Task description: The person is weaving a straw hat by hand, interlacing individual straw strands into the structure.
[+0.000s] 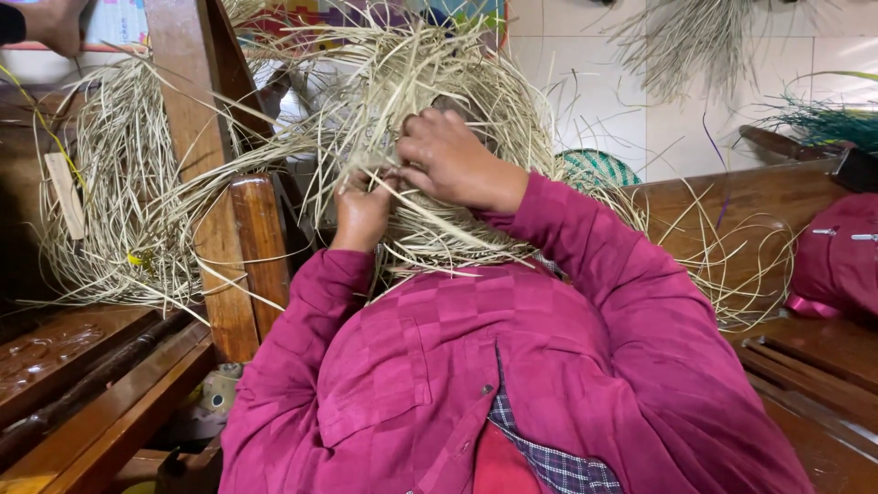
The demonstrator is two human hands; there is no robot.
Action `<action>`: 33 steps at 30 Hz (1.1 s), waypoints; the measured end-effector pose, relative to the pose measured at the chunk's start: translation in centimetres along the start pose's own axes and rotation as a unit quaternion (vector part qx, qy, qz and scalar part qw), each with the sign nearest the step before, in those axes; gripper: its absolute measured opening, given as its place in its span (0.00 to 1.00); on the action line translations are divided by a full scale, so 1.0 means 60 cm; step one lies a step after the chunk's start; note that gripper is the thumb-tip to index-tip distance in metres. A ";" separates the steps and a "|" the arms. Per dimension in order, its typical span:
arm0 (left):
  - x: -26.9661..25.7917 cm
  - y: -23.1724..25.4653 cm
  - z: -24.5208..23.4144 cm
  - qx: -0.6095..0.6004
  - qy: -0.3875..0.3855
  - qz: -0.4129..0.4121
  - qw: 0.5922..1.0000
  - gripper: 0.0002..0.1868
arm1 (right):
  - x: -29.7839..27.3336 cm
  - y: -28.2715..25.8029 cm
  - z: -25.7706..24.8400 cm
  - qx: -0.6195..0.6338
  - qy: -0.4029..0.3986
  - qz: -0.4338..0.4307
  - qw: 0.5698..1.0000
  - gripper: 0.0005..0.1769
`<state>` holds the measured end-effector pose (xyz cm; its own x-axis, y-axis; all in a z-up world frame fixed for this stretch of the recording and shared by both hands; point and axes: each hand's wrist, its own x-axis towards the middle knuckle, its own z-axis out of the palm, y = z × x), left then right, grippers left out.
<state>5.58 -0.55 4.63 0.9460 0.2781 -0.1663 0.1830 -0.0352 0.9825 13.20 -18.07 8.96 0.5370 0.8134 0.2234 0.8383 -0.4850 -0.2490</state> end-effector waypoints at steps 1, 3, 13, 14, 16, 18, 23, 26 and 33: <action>-0.008 0.012 0.002 0.001 0.000 -0.002 1.000 0.04 | 0.000 -0.011 -0.006 0.001 -0.001 0.001 1.000 0.13; -0.023 0.035 0.007 -0.026 0.000 -0.038 0.999 0.09 | -0.002 -0.030 -0.018 -0.006 0.040 -0.019 0.999 0.14; 0.018 0.014 -0.040 0.200 -0.105 -0.164 0.960 0.31 | 0.010 -0.194 0.010 0.320 0.010 -0.205 0.925 0.03; 0.017 0.016 -0.042 0.185 -0.100 -0.158 0.965 0.31 | 0.012 -0.196 0.016 0.337 -0.003 -0.211 0.917 0.01; 0.014 -0.020 -0.057 0.169 -0.094 -0.158 0.968 0.32 | 0.015 -0.202 0.018 0.360 -0.019 -0.216 0.907 0.05; 0.017 -0.093 -0.084 0.138 -0.112 -0.139 0.974 0.37 | 0.023 -0.208 0.008 0.391 -0.022 -0.236 0.889 0.09; -0.036 0.020 -0.089 0.110 -0.143 -0.117 0.977 0.18 | 0.018 -0.214 0.018 0.404 -0.040 -0.242 0.881 0.08; -0.045 -0.045 -0.102 0.095 -0.106 -0.138 0.980 0.20 | 0.018 -0.222 0.019 0.420 -0.061 -0.245 0.872 0.08; -0.040 -0.009 -0.089 -0.050 -0.087 -0.142 0.985 0.18 | 0.025 -0.227 0.007 0.453 -0.086 -0.241 0.854 0.09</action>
<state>1.77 3.92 4.95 0.8934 0.0941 -0.4392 0.4281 0.1178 0.8960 2.53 -10.11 12.30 0.0626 0.9213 0.3837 0.5000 0.3038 -0.8110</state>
